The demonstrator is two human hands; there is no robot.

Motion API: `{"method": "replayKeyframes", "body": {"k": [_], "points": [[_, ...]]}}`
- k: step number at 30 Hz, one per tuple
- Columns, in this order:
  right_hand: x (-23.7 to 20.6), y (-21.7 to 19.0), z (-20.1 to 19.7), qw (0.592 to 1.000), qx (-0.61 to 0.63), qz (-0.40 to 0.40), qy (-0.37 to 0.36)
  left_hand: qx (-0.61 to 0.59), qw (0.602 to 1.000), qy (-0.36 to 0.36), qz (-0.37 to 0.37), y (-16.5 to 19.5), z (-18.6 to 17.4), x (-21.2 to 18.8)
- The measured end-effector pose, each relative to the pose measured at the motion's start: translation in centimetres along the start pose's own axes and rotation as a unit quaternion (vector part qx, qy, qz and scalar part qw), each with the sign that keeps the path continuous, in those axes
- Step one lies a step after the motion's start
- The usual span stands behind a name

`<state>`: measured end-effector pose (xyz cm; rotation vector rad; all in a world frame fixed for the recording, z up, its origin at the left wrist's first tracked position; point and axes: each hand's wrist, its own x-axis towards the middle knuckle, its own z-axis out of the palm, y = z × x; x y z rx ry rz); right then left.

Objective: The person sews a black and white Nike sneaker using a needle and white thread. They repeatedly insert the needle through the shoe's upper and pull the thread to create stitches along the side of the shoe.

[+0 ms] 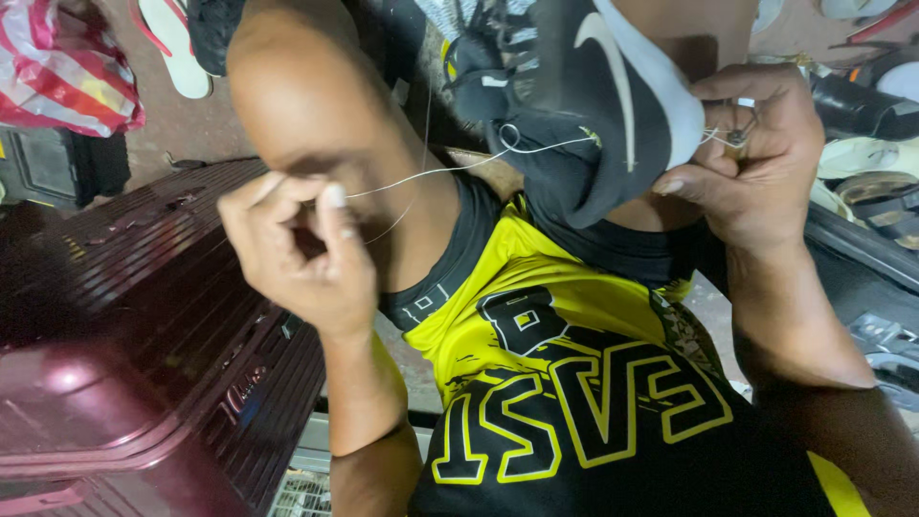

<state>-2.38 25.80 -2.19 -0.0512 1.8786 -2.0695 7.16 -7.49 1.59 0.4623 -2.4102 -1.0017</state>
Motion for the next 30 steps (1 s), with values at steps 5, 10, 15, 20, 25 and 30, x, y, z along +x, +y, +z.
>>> {"method": "replayKeyframes", "body": {"k": [5, 10, 15, 20, 25, 30], "points": [[-0.4, 1.3, -1.4, 0.999, 0.036, -0.037, 0.017, -0.053, 0.986, -0.11, 0.114, 4.6, 3.0, 1.6], [-0.9, 1.4, -1.6, 0.999, 0.013, -0.028, 0.035, -0.147, 0.931, -0.289, 0.169, 7.7, 6.5, 2.7], [-0.6, 0.5, -0.3, 0.998, -0.051, -0.033, -0.009, -0.059, 0.893, -0.419, 0.154, 6.1, 9.4, 3.4], [0.2, -0.2, 2.2, 0.988, -0.138, -0.026, -0.068, -0.078, 0.914, -0.386, 0.101, 2.0, 8.5, 1.8], [0.1, -0.8, 4.1, 0.978, -0.156, -0.079, -0.116, -0.075, 0.932, -0.348, 0.059, -0.1, 8.6, 0.9], [-0.3, -1.3, 4.1, 0.975, -0.189, -0.069, -0.095, -0.148, 0.918, -0.367, 0.007, 1.2, 6.9, 1.3]]}}
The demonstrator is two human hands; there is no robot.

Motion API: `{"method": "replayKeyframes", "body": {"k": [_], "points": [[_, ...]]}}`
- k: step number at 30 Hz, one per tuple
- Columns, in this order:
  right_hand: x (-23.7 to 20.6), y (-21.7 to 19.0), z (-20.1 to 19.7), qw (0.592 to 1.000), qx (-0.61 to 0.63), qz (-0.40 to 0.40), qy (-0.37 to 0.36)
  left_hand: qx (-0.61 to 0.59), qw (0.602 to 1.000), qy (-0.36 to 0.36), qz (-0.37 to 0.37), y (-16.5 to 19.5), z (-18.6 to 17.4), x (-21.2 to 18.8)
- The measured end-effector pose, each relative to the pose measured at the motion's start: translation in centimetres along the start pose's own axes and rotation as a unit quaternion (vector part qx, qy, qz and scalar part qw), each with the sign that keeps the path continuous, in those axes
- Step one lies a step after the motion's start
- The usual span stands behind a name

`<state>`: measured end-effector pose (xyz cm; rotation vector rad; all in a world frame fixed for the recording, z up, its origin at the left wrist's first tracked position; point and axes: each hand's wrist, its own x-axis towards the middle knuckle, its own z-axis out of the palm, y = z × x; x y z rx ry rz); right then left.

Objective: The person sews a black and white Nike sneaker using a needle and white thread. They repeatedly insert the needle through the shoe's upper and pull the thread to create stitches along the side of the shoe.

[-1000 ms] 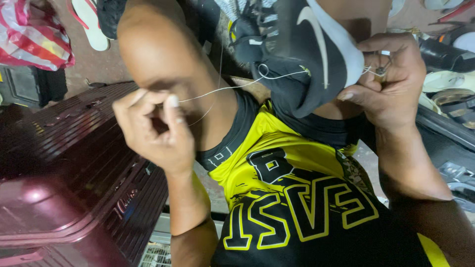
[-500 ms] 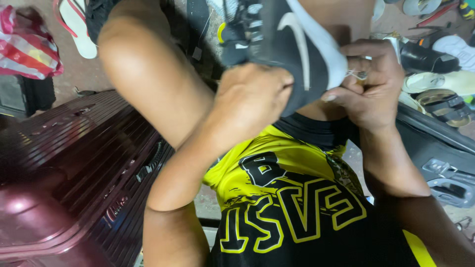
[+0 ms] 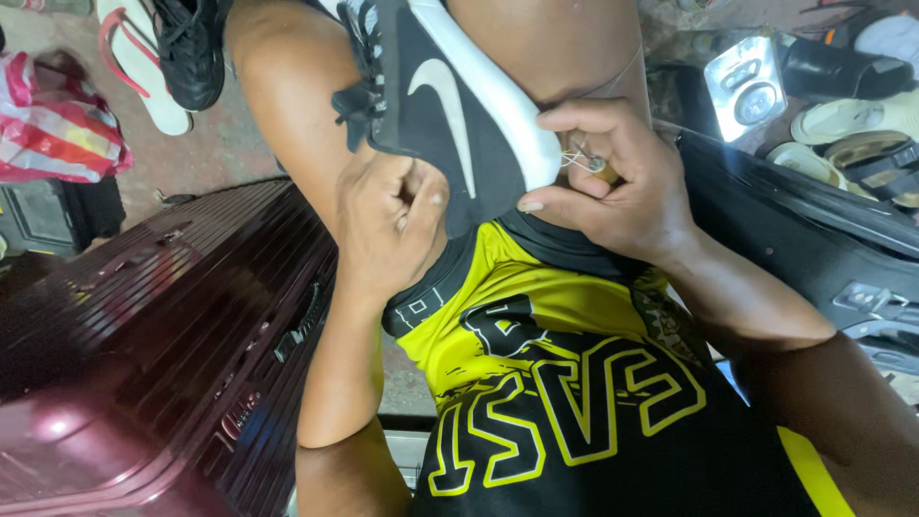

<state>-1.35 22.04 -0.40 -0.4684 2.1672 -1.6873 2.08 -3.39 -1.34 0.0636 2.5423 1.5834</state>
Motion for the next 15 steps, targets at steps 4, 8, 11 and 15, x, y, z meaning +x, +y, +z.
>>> {"method": "replayKeyframes", "body": {"k": [4, 8, 11, 15], "points": [[-0.4, 0.3, 0.1, 0.996, -0.084, -0.036, 0.017, 0.042, 0.999, -0.013, 0.032, 0.9, -0.5, -0.3], [-0.6, 0.6, 0.3, 0.997, -0.076, -0.033, 0.001, 0.12, 0.983, -0.136, 0.005, -0.7, 0.1, 0.5], [-0.4, 0.4, 0.5, 0.99, -0.125, -0.058, 0.008, -0.003, 0.995, -0.096, 0.0, -1.8, 0.5, 0.1], [0.0, -0.5, 0.4, 0.994, -0.099, -0.048, -0.016, -0.095, 0.993, -0.067, -0.02, -2.2, 1.1, -0.2]]}}
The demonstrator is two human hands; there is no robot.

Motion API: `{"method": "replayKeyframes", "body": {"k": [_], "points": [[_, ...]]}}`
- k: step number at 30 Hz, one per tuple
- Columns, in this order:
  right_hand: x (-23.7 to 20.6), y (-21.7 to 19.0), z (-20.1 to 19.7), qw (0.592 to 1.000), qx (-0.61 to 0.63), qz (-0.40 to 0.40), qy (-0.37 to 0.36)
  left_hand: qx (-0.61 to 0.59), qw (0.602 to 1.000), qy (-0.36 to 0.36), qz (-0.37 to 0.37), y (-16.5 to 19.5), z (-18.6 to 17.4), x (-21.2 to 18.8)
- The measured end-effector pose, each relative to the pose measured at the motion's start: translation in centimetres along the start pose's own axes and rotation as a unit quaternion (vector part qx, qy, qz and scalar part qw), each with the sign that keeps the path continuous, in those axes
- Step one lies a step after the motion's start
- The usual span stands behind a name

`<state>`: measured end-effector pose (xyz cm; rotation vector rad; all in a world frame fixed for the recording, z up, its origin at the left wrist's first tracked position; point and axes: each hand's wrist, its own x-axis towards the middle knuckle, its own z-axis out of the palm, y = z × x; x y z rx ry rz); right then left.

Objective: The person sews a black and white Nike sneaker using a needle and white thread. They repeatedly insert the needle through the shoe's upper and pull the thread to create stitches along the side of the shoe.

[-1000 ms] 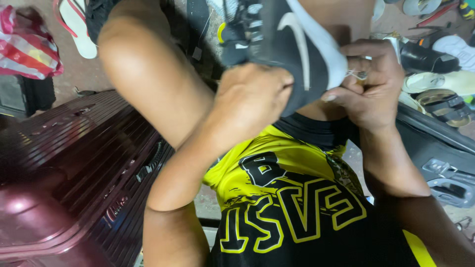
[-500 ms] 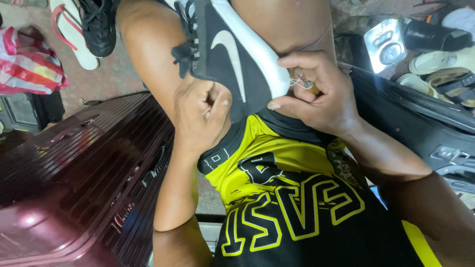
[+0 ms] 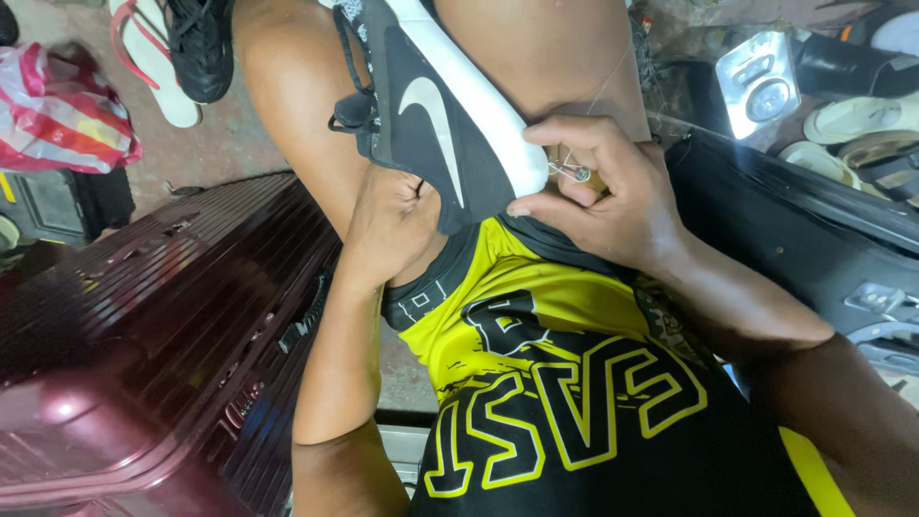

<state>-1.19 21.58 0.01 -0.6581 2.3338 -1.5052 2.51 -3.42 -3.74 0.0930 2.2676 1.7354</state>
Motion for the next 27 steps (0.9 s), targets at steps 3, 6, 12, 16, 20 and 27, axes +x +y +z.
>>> {"method": "replayKeyframes", "body": {"k": [3, 6, 12, 16, 20, 27], "points": [[-0.2, -0.6, -1.5, 0.989, -0.081, 0.097, -0.074, -0.156, 0.985, 0.037, -0.065, -0.3, 0.8, 0.0], [-0.9, -0.3, -4.1, 0.932, -0.219, 0.179, -0.227, -0.085, 0.994, 0.067, -0.016, -1.2, 0.9, -0.5], [-1.2, 0.8, -5.6, 0.978, -0.14, 0.049, -0.15, -0.041, 0.99, 0.137, -0.012, -2.7, 1.6, -1.5], [-0.2, 1.1, -3.9, 0.98, -0.161, 0.021, -0.119, -0.072, 0.987, 0.062, -0.13, -1.8, 2.0, -0.6], [-0.2, 1.8, -5.7, 0.957, -0.213, 0.101, -0.17, 0.022, 0.999, -0.006, 0.038, -0.3, 1.2, 0.4], [-0.5, 3.7, -7.7, 0.986, 0.148, -0.03, -0.065, 0.068, 0.997, -0.025, 0.01, 1.2, 1.1, 1.2]]}}
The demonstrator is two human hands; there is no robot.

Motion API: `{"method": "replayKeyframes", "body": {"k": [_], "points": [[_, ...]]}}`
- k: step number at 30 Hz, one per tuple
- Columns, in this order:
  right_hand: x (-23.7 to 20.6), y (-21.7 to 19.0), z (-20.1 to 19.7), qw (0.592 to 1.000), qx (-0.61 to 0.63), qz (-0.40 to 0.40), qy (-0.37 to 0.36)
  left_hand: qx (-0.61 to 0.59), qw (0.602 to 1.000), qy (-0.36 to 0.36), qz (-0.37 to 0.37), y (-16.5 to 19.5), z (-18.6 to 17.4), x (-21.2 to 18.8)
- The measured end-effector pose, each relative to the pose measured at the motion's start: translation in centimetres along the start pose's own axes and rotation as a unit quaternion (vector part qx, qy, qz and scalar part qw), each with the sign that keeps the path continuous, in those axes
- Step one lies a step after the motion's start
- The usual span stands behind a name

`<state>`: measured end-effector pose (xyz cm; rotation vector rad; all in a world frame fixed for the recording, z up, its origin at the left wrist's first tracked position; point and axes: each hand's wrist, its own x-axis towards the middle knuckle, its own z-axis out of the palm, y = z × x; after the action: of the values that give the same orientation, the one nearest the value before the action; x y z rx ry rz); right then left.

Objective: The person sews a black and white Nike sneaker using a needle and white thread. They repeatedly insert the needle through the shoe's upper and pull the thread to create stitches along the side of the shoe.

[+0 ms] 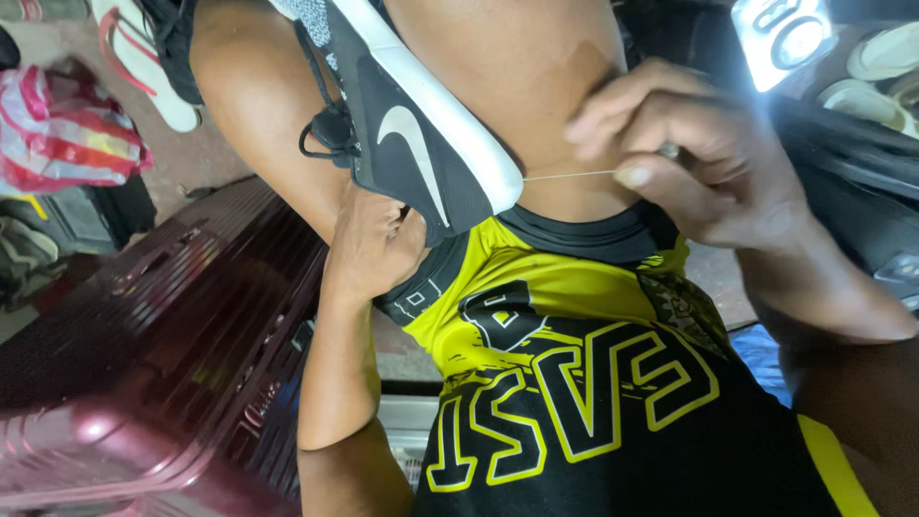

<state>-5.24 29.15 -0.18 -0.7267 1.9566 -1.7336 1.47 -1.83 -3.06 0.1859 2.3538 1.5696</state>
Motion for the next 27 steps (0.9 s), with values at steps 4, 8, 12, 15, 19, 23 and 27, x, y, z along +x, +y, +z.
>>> {"method": "replayKeyframes", "body": {"k": [4, 8, 12, 15, 19, 23, 27], "points": [[0.5, 0.0, 1.8, 0.969, 0.233, 0.081, 0.017, -0.018, 0.999, 0.027, 0.03, -0.3, 0.3, 0.2], [2.1, 0.1, 3.0, 0.983, 0.158, 0.081, -0.047, -0.033, 0.997, 0.06, -0.036, -0.8, 0.6, 0.0], [3.6, 0.9, 3.7, 0.993, 0.055, 0.097, -0.038, -0.079, 0.993, 0.08, -0.047, -1.2, 0.6, -0.4], [3.9, 1.7, 3.7, 0.989, 0.086, 0.117, -0.02, -0.078, 0.992, 0.093, -0.043, -1.7, 0.4, -0.4], [3.6, 2.6, 2.9, 0.974, 0.161, 0.158, 0.027, -0.058, 0.994, 0.093, -0.013, -2.2, 0.2, -0.2], [2.9, 2.5, 2.4, 0.91, 0.359, 0.194, 0.073, -0.103, 0.99, 0.075, -0.053, -1.3, -0.2, 0.0], [2.3, 1.5, 2.2, 0.933, 0.321, 0.157, 0.051, -0.24, 0.961, 0.022, -0.134, 0.4, -1.4, 0.0]]}}
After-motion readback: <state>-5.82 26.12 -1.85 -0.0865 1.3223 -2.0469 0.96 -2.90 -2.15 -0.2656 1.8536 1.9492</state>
